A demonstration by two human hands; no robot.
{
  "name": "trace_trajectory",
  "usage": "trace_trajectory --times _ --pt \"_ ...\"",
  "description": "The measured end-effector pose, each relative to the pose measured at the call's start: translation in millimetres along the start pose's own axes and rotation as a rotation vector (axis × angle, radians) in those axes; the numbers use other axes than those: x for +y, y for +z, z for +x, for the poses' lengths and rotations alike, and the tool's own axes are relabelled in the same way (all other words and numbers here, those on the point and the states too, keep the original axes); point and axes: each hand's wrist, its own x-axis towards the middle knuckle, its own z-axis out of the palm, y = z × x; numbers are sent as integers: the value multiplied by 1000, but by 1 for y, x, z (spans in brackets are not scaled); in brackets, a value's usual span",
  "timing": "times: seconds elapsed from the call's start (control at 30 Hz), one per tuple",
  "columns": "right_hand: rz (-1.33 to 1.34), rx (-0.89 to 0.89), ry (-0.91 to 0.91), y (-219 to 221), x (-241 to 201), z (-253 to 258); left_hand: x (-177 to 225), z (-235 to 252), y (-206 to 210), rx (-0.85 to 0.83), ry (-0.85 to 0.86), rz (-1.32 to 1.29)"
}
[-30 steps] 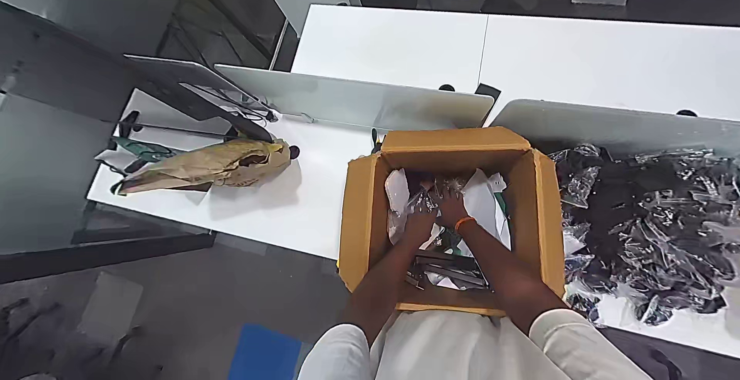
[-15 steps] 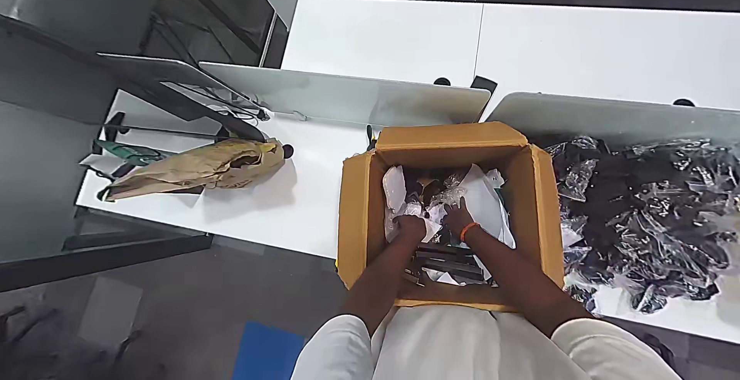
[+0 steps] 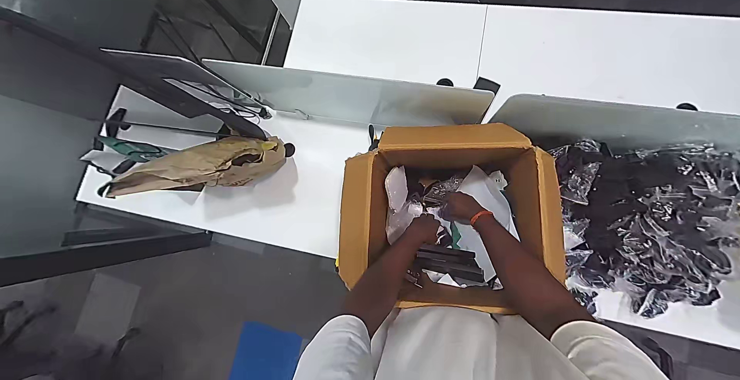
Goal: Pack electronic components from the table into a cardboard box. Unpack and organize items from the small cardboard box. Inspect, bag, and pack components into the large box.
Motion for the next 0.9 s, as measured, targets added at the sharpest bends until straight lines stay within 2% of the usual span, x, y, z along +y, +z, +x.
trace_trajectory --times 0.1,0.17,0.2,0.27,0.37,0.47,0.53,0.63,0.77,0.9 --pt "44 185 68 -11 -11 6 1 -3 -10 -9 -33 -2" --pt "56 318 45 -7 -15 12 0 -7 -17 40 -135 -82" --pt "34 331 7 0 -12 17 -2 -10 -21 88 -193 -140" --pt "-98 245 -75 20 -4 23 -9 -10 -27 229 -282 -256" --pt "-307 128 -103 45 -3 23 -22 2 -45 499 -361 -325" --pt "-285 60 -85 53 -13 19 -32 15 -60 651 -350 -342" --pt "-209 -4 -46 52 -15 14 -39 29 -63 634 -350 -305" --pt "-178 -120 -14 37 -17 10 -44 42 -58 498 -371 -218" --pt "-148 -338 59 -27 -26 10 -43 46 -61 466 -359 -105" --pt "-137 -311 72 -82 -20 21 -45 38 -75 338 -345 -202"
